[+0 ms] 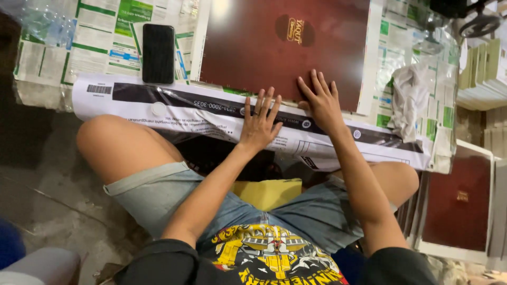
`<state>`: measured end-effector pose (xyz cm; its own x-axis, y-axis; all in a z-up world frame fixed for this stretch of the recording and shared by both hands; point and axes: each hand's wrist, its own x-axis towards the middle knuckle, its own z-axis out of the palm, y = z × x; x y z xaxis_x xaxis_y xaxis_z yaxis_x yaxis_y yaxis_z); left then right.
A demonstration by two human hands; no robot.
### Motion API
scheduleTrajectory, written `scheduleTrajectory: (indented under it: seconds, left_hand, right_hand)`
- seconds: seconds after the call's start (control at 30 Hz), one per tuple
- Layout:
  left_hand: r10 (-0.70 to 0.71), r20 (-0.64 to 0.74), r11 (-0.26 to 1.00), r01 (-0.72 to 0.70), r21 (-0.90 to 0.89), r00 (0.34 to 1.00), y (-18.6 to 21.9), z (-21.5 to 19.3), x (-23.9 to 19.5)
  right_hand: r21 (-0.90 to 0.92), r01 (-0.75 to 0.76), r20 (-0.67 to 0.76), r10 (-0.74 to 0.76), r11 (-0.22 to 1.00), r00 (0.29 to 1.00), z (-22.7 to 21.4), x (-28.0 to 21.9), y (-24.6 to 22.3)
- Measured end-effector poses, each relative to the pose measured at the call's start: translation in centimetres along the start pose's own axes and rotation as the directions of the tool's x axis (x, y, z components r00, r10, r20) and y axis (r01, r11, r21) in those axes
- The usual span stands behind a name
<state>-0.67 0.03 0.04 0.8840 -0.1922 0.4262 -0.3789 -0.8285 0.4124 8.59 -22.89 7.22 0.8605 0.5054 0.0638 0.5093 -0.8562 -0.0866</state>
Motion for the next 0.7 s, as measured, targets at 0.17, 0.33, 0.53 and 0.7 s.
scheduleTrajectory:
  seconds: [0.17,0.33,0.53,0.7]
  left_hand:
    - [0.121,-0.146,0.992,-0.114,0.058,0.982,-0.8,1.4,-1.1]
    - [0.034,-0.049,0.997,-0.031,0.074,0.998,-1.4,-1.1,0.4]
    - [-0.028,0.036,0.996,0.025,0.09,0.999,-1.7,-0.1,0.5]
    - [-0.028,0.027,0.994,0.025,0.109,0.999,-1.3,-0.3,0.6]
  right_hand:
    - [0.017,0.058,0.132,-0.06,0.998,0.989,-6.4,2.4,-0.2]
    - [0.012,-0.175,-0.325,0.169,0.985,0.931,-7.0,0.9,-3.4]
    - [-0.026,-0.274,-0.294,0.255,0.961,0.921,4.2,-0.9,-4.3]
    - [0.01,-0.353,-0.021,0.353,0.936,0.935,2.3,-0.2,-5.9]
